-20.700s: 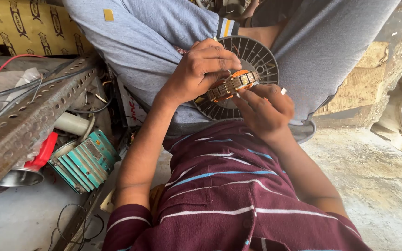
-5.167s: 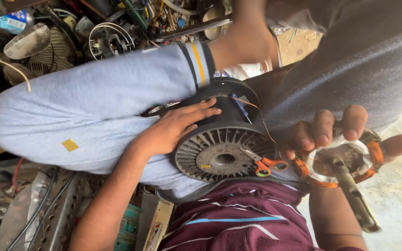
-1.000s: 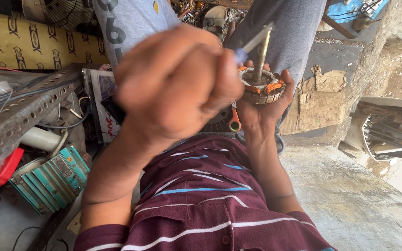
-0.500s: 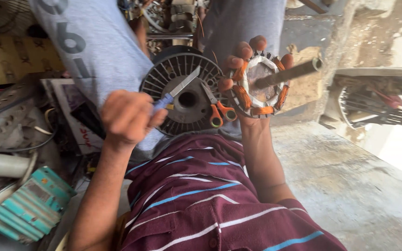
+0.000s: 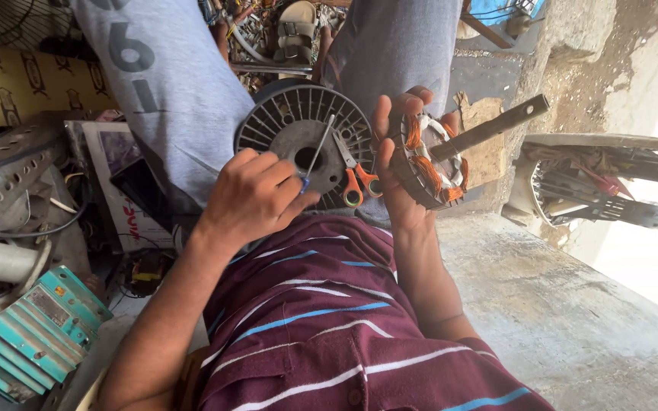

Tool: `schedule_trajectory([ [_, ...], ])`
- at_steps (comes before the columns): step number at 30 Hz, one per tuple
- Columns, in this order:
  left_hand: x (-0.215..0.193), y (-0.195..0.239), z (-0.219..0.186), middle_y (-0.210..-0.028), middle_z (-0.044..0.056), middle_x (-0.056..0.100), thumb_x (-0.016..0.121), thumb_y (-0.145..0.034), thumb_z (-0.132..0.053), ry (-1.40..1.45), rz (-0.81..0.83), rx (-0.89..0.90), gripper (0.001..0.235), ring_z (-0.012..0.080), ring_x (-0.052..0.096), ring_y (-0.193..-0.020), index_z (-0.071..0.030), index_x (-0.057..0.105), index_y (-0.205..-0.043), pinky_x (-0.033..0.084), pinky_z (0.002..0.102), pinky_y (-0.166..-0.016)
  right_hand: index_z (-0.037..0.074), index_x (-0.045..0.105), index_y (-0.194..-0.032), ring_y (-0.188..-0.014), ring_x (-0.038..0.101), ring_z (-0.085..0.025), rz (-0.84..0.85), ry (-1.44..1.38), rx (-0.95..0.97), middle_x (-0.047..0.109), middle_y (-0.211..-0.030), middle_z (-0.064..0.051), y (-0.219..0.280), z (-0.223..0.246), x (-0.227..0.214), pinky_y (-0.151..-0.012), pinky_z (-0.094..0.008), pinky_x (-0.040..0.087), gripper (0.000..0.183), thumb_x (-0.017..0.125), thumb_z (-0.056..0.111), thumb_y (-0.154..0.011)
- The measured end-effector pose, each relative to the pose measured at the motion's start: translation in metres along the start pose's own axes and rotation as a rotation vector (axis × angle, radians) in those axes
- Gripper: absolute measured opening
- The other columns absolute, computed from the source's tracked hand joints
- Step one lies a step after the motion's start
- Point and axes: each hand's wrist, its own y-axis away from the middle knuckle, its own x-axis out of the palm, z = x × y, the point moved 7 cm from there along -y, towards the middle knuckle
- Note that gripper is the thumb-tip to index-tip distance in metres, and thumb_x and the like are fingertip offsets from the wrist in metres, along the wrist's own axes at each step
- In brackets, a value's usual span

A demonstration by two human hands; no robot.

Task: The person is repairing an electrical motor by winding copper wire around the stator core. They use a screwdriver to adjust the wire and a pair of scissors to cut the excess wire. The person is sitting on the floor in a cluttered workshop.

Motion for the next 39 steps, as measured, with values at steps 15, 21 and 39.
schedule_trajectory([
  [15,-0.051,-0.021,-0.056,-0.143,0.007,0.053,0.076,-0.096,-0.048,0.469,-0.482,0.094,0.047,0.0291,0.052,-0.140,-0.015,0.062,-0.127,0.042,0.047,-0.118,0.002,0.052,-0.129,-0.148,0.039,-0.044,-0.048,0.313,0.006,0.058,-0.132,-0.024,0.006,-0.031,-0.002,-0.111,-0.052,0.052,0.046,0.054,0.045,-0.114],
  [21,-0.041,0.015,-0.032,-0.150,0.011,0.049,0.074,-0.100,-0.049,0.691,-0.659,-0.125,0.063,0.0255,0.053,-0.135,-0.013,0.047,-0.145,0.046,0.041,-0.116,0.007,0.054,-0.133,-0.146,0.040,-0.045,0.054,0.541,-0.061,0.059,-0.133,-0.022,0.003,-0.037,0.014,-0.122,-0.063,0.046,0.047,0.058,0.046,-0.108],
  [39,-0.052,0.025,-0.048,-0.155,0.012,0.050,0.056,-0.111,-0.026,0.383,-0.638,-0.051,0.028,0.0313,0.041,-0.151,-0.011,0.064,-0.133,0.036,0.047,-0.126,0.015,0.046,-0.158,-0.154,0.032,-0.049,0.174,0.348,0.105,0.046,-0.156,-0.028,0.011,-0.051,-0.003,-0.122,-0.064,0.038,0.063,0.056,0.053,-0.109],
])
